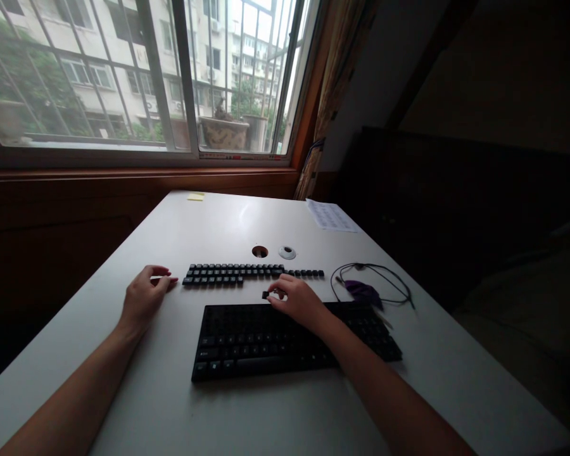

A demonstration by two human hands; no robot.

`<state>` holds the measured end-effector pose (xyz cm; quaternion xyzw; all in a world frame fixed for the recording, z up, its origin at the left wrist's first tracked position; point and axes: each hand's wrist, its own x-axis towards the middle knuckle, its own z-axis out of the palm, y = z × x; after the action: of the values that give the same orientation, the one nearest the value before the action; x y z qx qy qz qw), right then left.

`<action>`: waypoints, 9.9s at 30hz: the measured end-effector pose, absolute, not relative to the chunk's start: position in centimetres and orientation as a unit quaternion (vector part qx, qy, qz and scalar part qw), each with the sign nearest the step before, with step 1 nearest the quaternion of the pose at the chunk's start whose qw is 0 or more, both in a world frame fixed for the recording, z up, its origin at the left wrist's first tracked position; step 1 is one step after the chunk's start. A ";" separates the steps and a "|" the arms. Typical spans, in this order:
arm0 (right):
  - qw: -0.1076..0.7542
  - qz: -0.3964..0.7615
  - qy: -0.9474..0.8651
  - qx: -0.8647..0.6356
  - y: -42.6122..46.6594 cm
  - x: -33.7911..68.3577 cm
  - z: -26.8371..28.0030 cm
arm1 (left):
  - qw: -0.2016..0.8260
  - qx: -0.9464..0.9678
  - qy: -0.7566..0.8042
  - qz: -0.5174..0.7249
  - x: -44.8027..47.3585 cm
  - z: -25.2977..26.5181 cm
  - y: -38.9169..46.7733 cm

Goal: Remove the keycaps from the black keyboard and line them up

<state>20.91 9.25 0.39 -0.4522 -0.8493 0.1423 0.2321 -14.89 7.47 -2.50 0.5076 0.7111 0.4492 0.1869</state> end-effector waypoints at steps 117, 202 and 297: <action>0.201 0.054 -0.858 -0.470 10.2 17.2 -1.9 | 0.113 0.591 0.711 0.364 -15.3 -3.2 7.8; 0.163 0.078 -0.867 -0.464 10.5 16.9 -2.1 | 0.096 0.603 0.708 0.355 -15.1 -3.1 7.7; 0.074 0.055 -0.874 -0.477 10.1 16.2 -1.1 | 0.104 0.607 0.703 0.357 -14.8 -2.7 7.7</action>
<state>16.21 10.10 -1.08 -0.4771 -0.8740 0.0551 0.0742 -14.82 7.70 -2.75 0.6065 0.7028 0.3570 0.1036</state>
